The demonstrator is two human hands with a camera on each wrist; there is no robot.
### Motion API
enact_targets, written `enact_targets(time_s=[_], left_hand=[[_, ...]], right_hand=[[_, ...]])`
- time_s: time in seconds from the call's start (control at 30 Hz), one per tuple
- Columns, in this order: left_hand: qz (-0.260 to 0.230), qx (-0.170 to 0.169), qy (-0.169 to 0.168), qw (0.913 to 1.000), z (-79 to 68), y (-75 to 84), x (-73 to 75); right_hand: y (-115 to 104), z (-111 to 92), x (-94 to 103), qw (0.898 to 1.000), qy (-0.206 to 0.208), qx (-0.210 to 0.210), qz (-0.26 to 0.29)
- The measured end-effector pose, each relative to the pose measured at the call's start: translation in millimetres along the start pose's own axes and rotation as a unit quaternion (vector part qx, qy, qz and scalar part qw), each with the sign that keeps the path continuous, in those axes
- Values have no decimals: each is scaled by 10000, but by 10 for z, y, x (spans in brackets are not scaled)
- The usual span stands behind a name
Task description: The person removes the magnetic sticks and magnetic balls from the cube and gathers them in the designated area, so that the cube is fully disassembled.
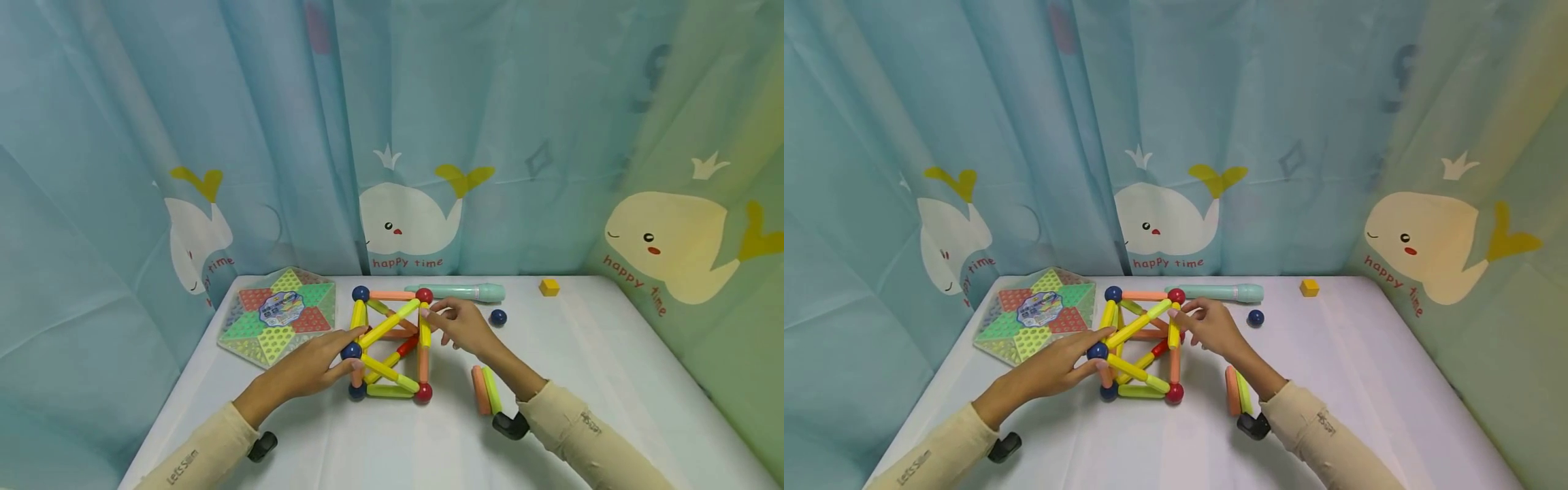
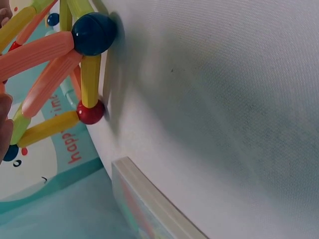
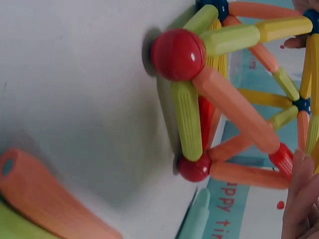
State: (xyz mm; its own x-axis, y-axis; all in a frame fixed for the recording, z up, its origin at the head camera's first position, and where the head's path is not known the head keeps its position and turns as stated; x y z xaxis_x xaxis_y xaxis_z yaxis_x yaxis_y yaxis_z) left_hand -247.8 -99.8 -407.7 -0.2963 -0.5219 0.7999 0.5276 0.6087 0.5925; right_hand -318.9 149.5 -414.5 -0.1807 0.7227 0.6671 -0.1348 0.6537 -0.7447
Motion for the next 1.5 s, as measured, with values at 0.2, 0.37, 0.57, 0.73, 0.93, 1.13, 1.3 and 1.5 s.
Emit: enact_targets(time_s=[0.2, 0.37, 0.57, 0.73, 0.93, 1.13, 1.3, 1.5], left_hand=[[32, -27, 32, 10000, -2, 9, 7], [22, -9, 6, 10000, -1, -3, 3], [24, -26, -19, 10000, 4, -12, -7], [68, -59, -24, 10000, -1, -5, -11], [81, -46, -50, 9999, -9, 0, -16], [50, -52, -62, 10000, -13, 5, -23], [44, -20, -66, 10000, -13, -1, -28], [48, -75, -12, 10000, -17, 8, -13]], right_hand=[[-5, -2, -40, 9987, -33, -314, 398], [-40, -20, -15, 9983, 15, -202, 544], [-8, -22, 25, 9986, 121, -39, 521], [29, -30, 66, 9993, 186, -23, 328], [79, -19, 91, 9997, 181, -57, 152], [90, -28, 108, 9996, 165, -7, 208], [106, -38, 148, 9995, 189, 7, 247], [133, -71, 265, 9998, 115, 151, 80]])
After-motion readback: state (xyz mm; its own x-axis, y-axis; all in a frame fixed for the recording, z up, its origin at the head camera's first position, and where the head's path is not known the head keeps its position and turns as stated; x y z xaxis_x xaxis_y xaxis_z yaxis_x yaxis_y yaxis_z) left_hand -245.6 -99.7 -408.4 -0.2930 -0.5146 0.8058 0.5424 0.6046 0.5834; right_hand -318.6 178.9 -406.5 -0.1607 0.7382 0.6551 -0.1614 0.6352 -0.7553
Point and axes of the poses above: each hand's wrist, its own z-axis towards the middle knuckle, its own x-axis out of the back of the hand, y = z × x, the point moved 8 cm from there along z, towards the middle knuckle, and after that the axes turned 11 degrees about -z, right-handed, at the moved point
